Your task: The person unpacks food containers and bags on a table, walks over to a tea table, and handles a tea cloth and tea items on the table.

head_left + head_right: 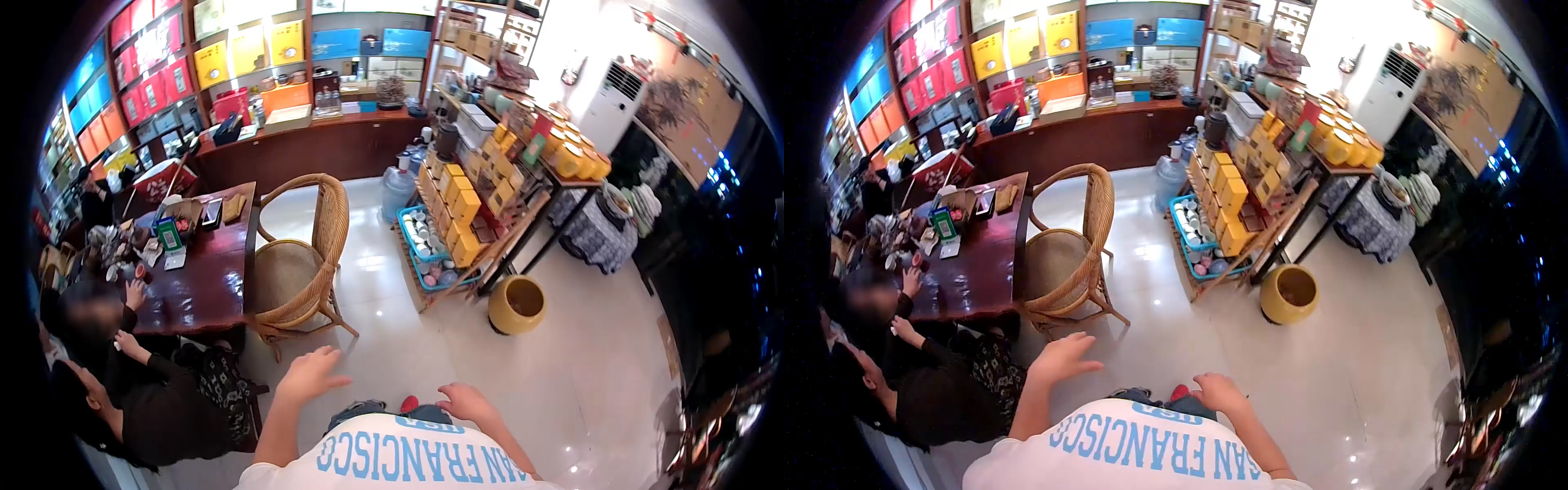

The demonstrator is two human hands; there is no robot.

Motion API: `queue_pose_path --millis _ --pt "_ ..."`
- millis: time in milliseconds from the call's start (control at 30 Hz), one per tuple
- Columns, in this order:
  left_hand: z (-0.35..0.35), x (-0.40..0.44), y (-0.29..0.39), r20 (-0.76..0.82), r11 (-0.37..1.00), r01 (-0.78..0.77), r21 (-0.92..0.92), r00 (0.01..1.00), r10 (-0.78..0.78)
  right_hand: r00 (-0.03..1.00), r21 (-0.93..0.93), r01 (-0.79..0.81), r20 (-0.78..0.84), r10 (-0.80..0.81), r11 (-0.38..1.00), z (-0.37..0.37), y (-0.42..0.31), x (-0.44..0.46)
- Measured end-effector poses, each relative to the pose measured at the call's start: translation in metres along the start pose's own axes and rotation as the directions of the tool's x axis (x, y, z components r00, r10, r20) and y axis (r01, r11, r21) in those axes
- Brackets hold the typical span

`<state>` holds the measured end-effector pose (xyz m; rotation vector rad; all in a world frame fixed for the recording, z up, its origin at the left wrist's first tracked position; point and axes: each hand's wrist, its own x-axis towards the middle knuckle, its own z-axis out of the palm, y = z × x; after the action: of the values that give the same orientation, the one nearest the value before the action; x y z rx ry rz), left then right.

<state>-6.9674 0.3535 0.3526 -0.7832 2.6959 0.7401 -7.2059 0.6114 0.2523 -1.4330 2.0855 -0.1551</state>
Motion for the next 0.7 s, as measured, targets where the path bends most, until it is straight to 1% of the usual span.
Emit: queue_pose_path --millis 100,167,200,300,367,467,600,700 --pt "-0.003 0.032 0.034 -0.040 0.997 -0.065 -0.049 0.997 0.063 0.996 -0.034 0.071 0.059 -0.069 0.997 -0.037 0.032 0.030" --pt "-0.005 0.049 0.044 -0.064 0.993 -0.087 -0.075 0.995 0.082 0.986 -0.126 0.097 0.145 -0.079 0.987 -0.053 0.046 0.056" --pt "-0.008 0.058 0.045 -0.073 0.996 -0.056 -0.064 0.996 0.051 0.979 -0.172 0.113 0.186 -0.081 0.979 -0.060 0.052 0.071" --pt "-0.015 0.081 0.043 -0.104 0.998 0.040 -0.042 0.994 -0.045 0.958 -0.068 0.250 0.165 -0.236 0.966 -0.088 0.055 0.113" --pt "-0.024 0.094 0.033 -0.131 0.994 0.107 -0.015 0.985 -0.108 0.943 -0.075 0.307 0.159 -0.293 0.949 -0.102 0.057 0.146" --pt "-0.037 0.118 0.014 -0.163 0.989 0.145 0.014 0.977 -0.140 0.923 -0.088 0.371 0.146 -0.356 0.925 -0.122 0.059 0.199" --pt "-0.068 0.161 -0.015 -0.182 0.977 0.210 -0.029 0.960 -0.212 0.900 -0.112 0.426 0.151 -0.408 0.898 -0.170 0.050 0.265" --pt "-0.093 0.198 -0.036 -0.197 0.965 0.236 -0.112 0.947 -0.254 0.864 -0.116 0.503 0.080 -0.496 0.857 -0.202 0.054 0.317"
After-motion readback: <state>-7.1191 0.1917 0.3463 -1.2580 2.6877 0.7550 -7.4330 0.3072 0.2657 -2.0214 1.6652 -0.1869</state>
